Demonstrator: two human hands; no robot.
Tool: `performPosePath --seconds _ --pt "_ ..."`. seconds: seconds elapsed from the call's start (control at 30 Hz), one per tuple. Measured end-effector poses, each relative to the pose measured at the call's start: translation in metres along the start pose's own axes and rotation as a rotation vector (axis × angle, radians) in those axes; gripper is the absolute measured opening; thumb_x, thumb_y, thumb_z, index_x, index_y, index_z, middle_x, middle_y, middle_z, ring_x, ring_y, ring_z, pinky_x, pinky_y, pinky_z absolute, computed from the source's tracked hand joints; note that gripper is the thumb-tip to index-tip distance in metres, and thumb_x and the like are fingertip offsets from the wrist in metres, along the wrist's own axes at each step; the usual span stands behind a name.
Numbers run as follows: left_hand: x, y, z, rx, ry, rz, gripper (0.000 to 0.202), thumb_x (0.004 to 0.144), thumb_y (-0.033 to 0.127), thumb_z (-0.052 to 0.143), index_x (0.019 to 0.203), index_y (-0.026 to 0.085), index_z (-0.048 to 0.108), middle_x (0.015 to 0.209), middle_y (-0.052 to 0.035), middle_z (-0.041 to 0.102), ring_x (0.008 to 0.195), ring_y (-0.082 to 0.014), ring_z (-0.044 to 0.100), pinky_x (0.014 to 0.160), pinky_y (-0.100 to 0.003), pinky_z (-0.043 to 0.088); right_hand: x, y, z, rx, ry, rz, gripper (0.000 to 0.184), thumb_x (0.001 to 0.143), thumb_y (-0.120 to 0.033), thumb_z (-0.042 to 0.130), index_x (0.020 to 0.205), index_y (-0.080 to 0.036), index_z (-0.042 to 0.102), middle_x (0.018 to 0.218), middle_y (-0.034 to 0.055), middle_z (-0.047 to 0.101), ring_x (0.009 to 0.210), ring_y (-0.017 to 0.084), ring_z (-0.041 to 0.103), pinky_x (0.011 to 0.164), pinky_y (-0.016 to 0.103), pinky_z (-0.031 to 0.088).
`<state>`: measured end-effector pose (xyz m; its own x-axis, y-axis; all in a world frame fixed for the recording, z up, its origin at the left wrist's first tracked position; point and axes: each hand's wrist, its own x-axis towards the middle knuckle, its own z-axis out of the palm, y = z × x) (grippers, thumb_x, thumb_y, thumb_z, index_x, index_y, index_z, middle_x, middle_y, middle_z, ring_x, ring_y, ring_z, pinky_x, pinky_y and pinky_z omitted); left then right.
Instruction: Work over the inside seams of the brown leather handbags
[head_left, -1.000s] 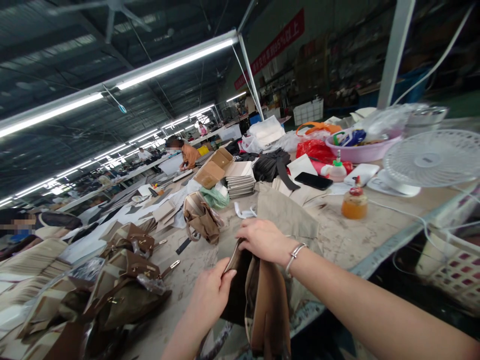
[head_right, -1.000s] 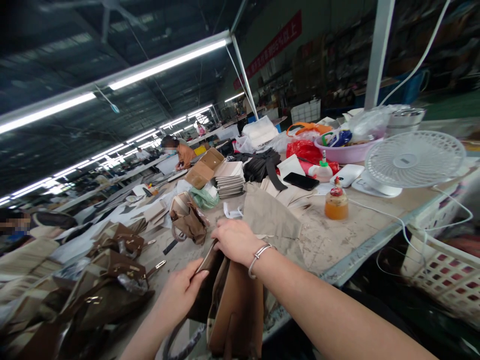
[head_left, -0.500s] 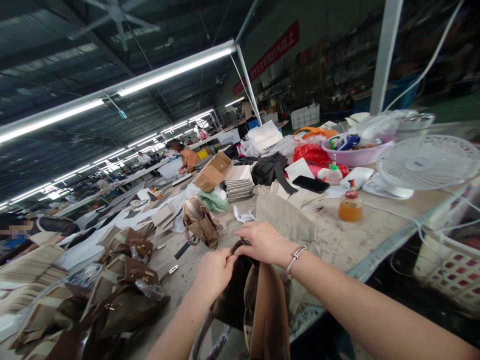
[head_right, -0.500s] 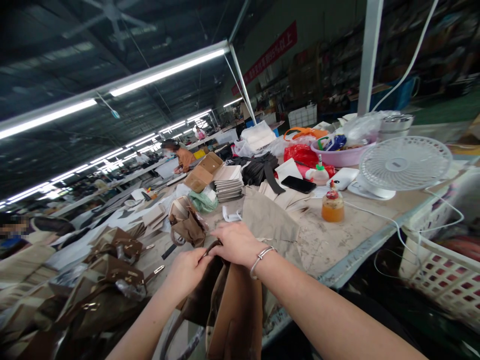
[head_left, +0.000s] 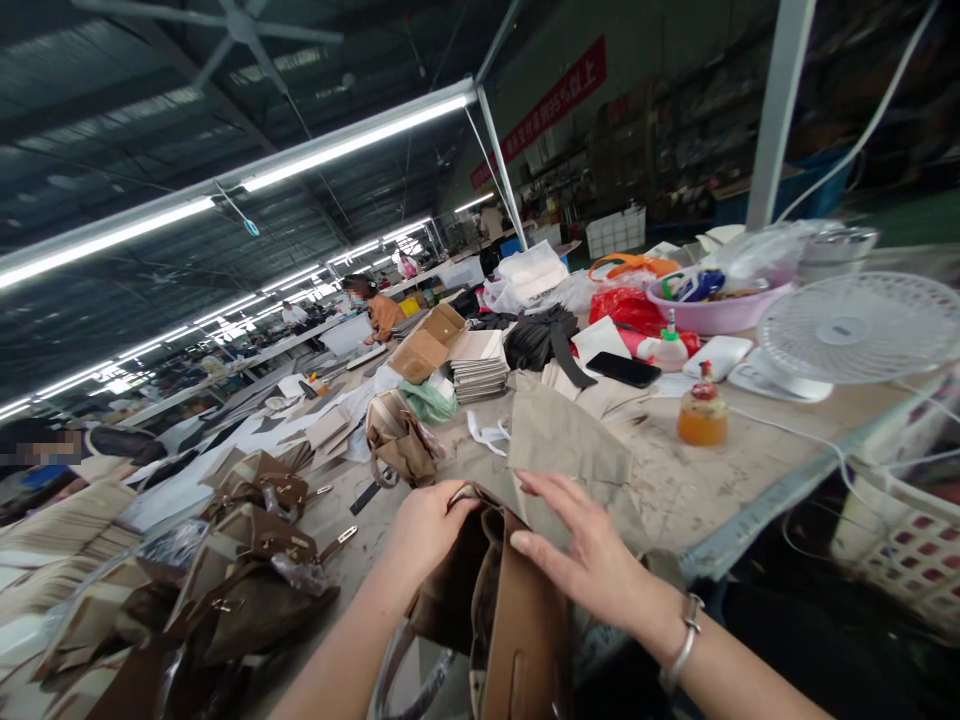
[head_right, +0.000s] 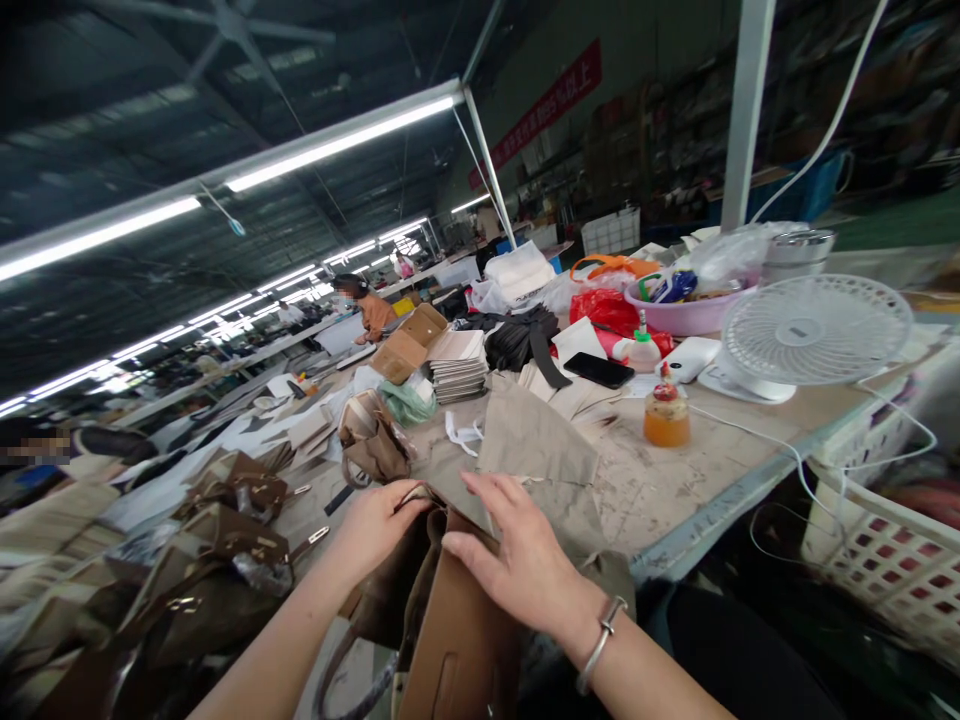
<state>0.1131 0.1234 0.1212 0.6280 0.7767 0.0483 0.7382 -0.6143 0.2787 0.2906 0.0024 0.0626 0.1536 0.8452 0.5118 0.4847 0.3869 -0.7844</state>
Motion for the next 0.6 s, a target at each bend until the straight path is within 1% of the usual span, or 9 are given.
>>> performPosePath --seconds 0.1,0.13,0.2,0.27,0.33,0.4,0.47,0.53,0.6 --pt "0.007 -0.002 0.004 0.04 -0.002 -0.041 0.018 0.087 0.026 0.05 0.08 0.023 0.066 0.077 0.0007 0.068 0.072 -0.0159 0.059 0.061 -0.023 0.035 -0.019 -0.02 0.008 -0.117 -0.062 -0.042 0.073 0.081 -0.043 0.06 0.142 -0.023 0.026 0.133 0.012 0.037 0.124 0.024 0.036 0.103 0.041 0.038" --pt "0.009 -0.003 0.005 0.055 0.0 -0.053 0.019 0.087 0.026 0.051 0.075 0.022 0.065 0.073 0.0004 0.067 0.069 -0.0155 0.059 0.059 -0.023 0.034 -0.025 -0.025 0.012 -0.166 -0.066 -0.079 0.081 0.077 -0.046 0.063 0.143 -0.021 0.023 0.135 0.0142 0.033 0.126 0.027 0.034 0.102 0.044 0.039" --pt "0.012 -0.004 0.007 0.076 0.006 -0.066 0.022 0.086 0.026 0.052 0.069 0.02 0.064 0.067 0.0 0.065 0.064 -0.0148 0.056 0.056 -0.023 0.032 -0.037 -0.029 0.026 -0.282 -0.032 -0.207 0.095 0.068 -0.049 0.068 0.144 -0.016 0.021 0.136 0.0197 0.027 0.127 0.034 0.029 0.097 0.051 0.043" --pt "0.015 -0.004 0.008 0.093 0.013 -0.077 0.025 0.087 0.028 0.051 0.066 0.019 0.063 0.063 0.0003 0.063 0.061 -0.0139 0.054 0.055 -0.023 0.029 -0.048 -0.028 0.045 -0.423 0.039 -0.339 0.098 0.062 -0.042 0.072 0.143 -0.015 0.023 0.136 0.0231 0.025 0.127 0.04 0.026 0.088 0.055 0.047" --pt "0.016 -0.004 0.009 0.11 0.024 -0.092 0.027 0.087 0.03 0.051 0.065 0.019 0.062 0.061 0.0004 0.061 0.059 -0.0133 0.052 0.054 -0.023 0.028 -0.057 -0.025 0.064 -0.55 0.109 -0.395 0.095 0.06 -0.028 0.073 0.142 -0.019 0.028 0.136 0.0235 0.025 0.127 0.043 0.022 0.08 0.055 0.05" --pt "0.017 -0.005 0.01 0.128 0.033 -0.106 0.027 0.087 0.029 0.051 0.065 0.018 0.061 0.061 0.0005 0.061 0.058 -0.0129 0.052 0.053 -0.023 0.027 -0.063 -0.023 0.08 -0.605 0.147 -0.376 0.093 0.058 -0.022 0.071 0.141 -0.019 0.03 0.139 0.0246 0.021 0.127 0.046 0.021 0.076 0.055 0.052" --pt "0.018 -0.006 0.01 0.145 0.036 -0.113 0.028 0.088 0.03 0.05 0.064 0.018 0.06 0.06 0.0007 0.06 0.058 -0.0123 0.051 0.053 -0.023 0.026 -0.065 -0.025 0.088 -0.581 0.126 -0.344 0.095 0.057 -0.023 0.067 0.142 -0.016 0.025 0.144 0.0267 0.01 0.125 0.049 0.023 0.074 0.056 0.052" --pt "0.017 -0.008 0.01 0.167 0.034 -0.116 0.031 0.088 0.031 0.051 0.061 0.018 0.059 0.057 0.0012 0.057 0.056 -0.012 0.05 0.052 -0.023 0.025 -0.063 -0.028 0.083 -0.53 0.066 -0.295 0.101 0.054 -0.016 0.06 0.145 -0.014 0.017 0.147 0.0265 -0.004 0.125 0.05 0.026 0.077 0.055 0.052" --pt "0.016 -0.009 0.008 0.194 0.035 -0.119 0.032 0.087 0.033 0.052 0.059 0.017 0.057 0.054 0.0016 0.055 0.054 -0.0119 0.047 0.051 -0.024 0.023 -0.058 -0.029 0.066 -0.492 0.007 -0.213 0.105 0.052 -0.007 0.053 0.146 -0.015 0.009 0.148 0.0238 -0.009 0.129 0.046 0.026 0.087 0.051 0.05"
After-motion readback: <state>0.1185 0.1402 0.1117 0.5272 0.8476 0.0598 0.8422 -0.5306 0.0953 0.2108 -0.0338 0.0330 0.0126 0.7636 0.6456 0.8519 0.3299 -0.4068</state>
